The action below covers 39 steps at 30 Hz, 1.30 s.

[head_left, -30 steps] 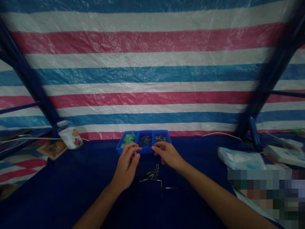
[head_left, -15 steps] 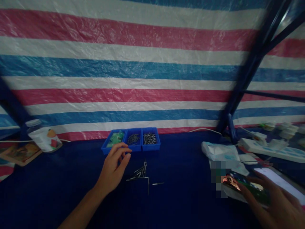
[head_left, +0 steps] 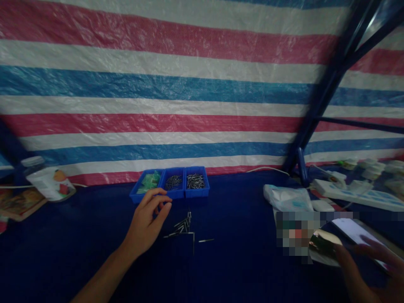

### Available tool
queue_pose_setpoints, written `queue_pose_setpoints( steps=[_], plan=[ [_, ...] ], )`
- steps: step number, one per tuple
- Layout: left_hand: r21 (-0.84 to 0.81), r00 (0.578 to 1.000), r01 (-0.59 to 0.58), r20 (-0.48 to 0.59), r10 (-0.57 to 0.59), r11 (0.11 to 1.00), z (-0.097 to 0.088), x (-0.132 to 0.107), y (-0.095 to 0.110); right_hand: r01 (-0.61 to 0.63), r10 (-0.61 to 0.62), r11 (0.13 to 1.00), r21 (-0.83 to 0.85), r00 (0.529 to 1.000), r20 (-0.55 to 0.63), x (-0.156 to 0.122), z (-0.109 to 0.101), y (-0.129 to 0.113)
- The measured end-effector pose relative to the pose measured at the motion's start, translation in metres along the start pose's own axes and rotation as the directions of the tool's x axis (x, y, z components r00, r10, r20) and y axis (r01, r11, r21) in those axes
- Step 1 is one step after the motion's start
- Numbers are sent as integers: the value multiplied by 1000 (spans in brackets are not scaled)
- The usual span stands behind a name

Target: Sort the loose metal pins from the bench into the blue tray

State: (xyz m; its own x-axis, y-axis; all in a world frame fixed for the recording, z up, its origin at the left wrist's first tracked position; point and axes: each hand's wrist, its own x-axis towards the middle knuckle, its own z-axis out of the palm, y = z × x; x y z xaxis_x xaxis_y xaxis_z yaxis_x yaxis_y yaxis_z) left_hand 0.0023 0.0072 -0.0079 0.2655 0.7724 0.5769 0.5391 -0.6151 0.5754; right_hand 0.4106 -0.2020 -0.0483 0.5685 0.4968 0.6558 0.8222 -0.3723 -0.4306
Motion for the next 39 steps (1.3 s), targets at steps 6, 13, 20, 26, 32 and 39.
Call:
queue_pose_setpoints(
  steps=[6, 13, 20, 26, 32, 39],
  plan=[
    [34, 977, -40, 212, 32, 999, 2, -1, 1, 573, -788, 615, 542, 483, 383, -9, 23, -170],
    [89, 836, -103, 547, 38, 991, -2, -4, 10, 680, -866, 391, 621, 42, 499, 17, 66, -255],
    [140, 766, -91, 643, -21, 986, -1, -5, 12, 729, -910, 302, 615, 28, 413, -4, 90, -239],
    [183, 776, -59, 627, -71, 981, 2, -4, 11, 738, -914, 313, 598, 63, 402, -11, 96, -238],
    [210, 768, -50, 633, -97, 977, 2, -3, 10, 716, -907, 333, 614, 65, 416, -15, 103, -237],
    [199, 795, -64, 603, -70, 978, 3, -4, 4, 648, -879, 446, 618, 185, 440, -16, 106, -238]
  ],
)
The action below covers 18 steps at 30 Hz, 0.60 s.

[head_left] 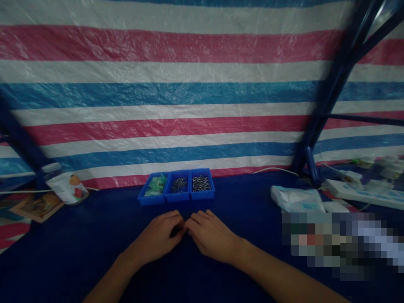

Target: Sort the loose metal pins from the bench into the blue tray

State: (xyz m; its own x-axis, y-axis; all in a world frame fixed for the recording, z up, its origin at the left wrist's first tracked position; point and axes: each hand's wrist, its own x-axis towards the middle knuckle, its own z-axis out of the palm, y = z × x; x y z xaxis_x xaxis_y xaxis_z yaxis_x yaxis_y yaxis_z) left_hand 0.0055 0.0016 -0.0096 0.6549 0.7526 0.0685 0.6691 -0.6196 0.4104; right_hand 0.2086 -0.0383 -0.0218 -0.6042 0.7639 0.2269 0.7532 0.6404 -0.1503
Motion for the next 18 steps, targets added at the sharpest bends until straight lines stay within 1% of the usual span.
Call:
queue_pose_setpoints(
  steps=[3, 6, 10, 14, 18],
  plan=[
    [-39, 999, -17, -31, 16, 999, -1, -1, -1, -54, 55, 998, 30, 997, -45, 1, -3, 0],
    [-81, 998, -30, -66, 25, 996, -2, 0, -1, -51, 53, 998, 25, 995, -84, 3, -6, 0],
    [-139, 990, -60, -137, 40, 989, -3, 2, -2, -42, 42, 999, 5, 987, -156, 6, -8, 1],
    [-135, 980, -72, -194, 45, 988, -2, 1, -4, -16, 22, 999, 31, 977, -214, 8, -6, 1],
    [-129, 963, -115, -259, 79, 985, -1, 0, -4, 59, -14, 989, 136, 951, -309, 9, -2, 3]
  ],
)
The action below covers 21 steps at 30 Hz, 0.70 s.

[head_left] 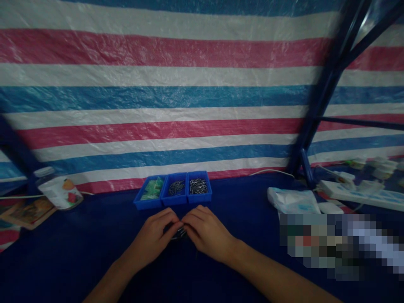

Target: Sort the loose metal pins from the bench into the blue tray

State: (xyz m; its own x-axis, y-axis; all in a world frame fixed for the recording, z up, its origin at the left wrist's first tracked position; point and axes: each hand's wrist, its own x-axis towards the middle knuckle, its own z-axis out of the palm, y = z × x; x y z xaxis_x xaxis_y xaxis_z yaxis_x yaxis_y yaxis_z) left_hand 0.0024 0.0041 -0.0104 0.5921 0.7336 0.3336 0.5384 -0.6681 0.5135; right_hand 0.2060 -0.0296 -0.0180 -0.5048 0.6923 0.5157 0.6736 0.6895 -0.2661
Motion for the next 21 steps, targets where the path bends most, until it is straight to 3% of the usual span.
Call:
queue_pose_setpoints(
  steps=[6, 11, 13, 16, 18, 21],
  plan=[
    [8, 994, -78, -82, 78, 997, -5, -1, 6, 73, -42, 979, 190, 986, -162, -2, -2, 3],
    [60, 998, -31, -51, 34, 998, -7, -1, 9, -66, 196, 871, 487, 956, -220, 2, -7, 2],
    [80, 999, -2, -33, 5, 997, -8, 0, 10, -131, 347, 733, 668, 916, -200, 6, -7, 2],
    [93, 1000, 23, 5, -23, 995, -8, 1, 13, -171, 502, 426, 889, 861, -76, 12, -8, 5],
    [100, 999, 35, 38, -39, 994, -8, 1, 14, -185, 560, 267, 946, 829, 4, 15, -11, 8],
    [122, 994, 54, 87, -65, 991, -8, 1, 14, -212, 647, 116, 970, 758, 88, 16, -14, 14]
  ],
)
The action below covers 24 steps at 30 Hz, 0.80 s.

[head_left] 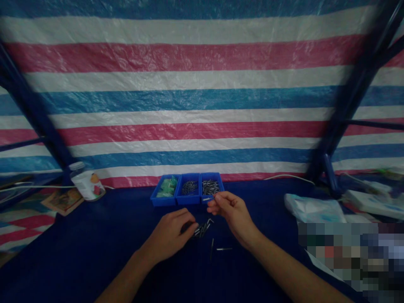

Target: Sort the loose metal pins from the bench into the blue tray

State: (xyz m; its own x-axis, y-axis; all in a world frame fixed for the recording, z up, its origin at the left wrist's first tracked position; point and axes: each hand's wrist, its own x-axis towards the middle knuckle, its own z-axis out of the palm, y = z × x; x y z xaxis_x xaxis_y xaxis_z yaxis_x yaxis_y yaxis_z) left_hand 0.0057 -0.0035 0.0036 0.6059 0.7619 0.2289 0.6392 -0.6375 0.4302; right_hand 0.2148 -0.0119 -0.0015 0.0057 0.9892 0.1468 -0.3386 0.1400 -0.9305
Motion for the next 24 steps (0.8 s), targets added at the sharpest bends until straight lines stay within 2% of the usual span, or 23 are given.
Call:
queue_pose_setpoints(
  steps=[5, 10, 13, 17, 19, 20, 22, 23, 24],
  plan=[
    [41, 998, 31, 54, -33, 999, 1, -1, -1, -194, 191, 980, -38, 979, -71, 7, -14, 6],
    [104, 994, 42, 96, -52, 994, -2, -4, -5, -277, 268, 959, -62, 956, -119, 13, -24, 11],
    [125, 984, 62, 159, -81, 990, -5, -7, -7, -268, 253, 930, -251, 963, -93, 13, -22, 10],
    [133, 972, 100, 197, -125, 986, -7, -7, -8, -176, 214, 862, -475, 976, 27, 8, -19, 3],
    [132, 972, 96, 200, -121, 987, -5, -7, -8, -43, 180, 766, -641, 972, 151, 2, -20, -7],
    [129, 972, 89, 206, -115, 988, -4, -6, -8, 81, 180, 644, -761, 951, 253, -1, -22, -14],
    [120, 970, 81, 217, -106, 989, -3, -5, -9, 264, 295, 385, -884, 872, 390, -8, -26, -26],
    [117, 970, 82, 220, -107, 990, -2, -5, -9, 303, 380, 308, -902, 830, 409, -11, -27, -31],
    [115, 969, 84, 222, -108, 990, -2, -4, -9, 312, 444, 270, -911, 799, 405, -13, -29, -35]
  ],
)
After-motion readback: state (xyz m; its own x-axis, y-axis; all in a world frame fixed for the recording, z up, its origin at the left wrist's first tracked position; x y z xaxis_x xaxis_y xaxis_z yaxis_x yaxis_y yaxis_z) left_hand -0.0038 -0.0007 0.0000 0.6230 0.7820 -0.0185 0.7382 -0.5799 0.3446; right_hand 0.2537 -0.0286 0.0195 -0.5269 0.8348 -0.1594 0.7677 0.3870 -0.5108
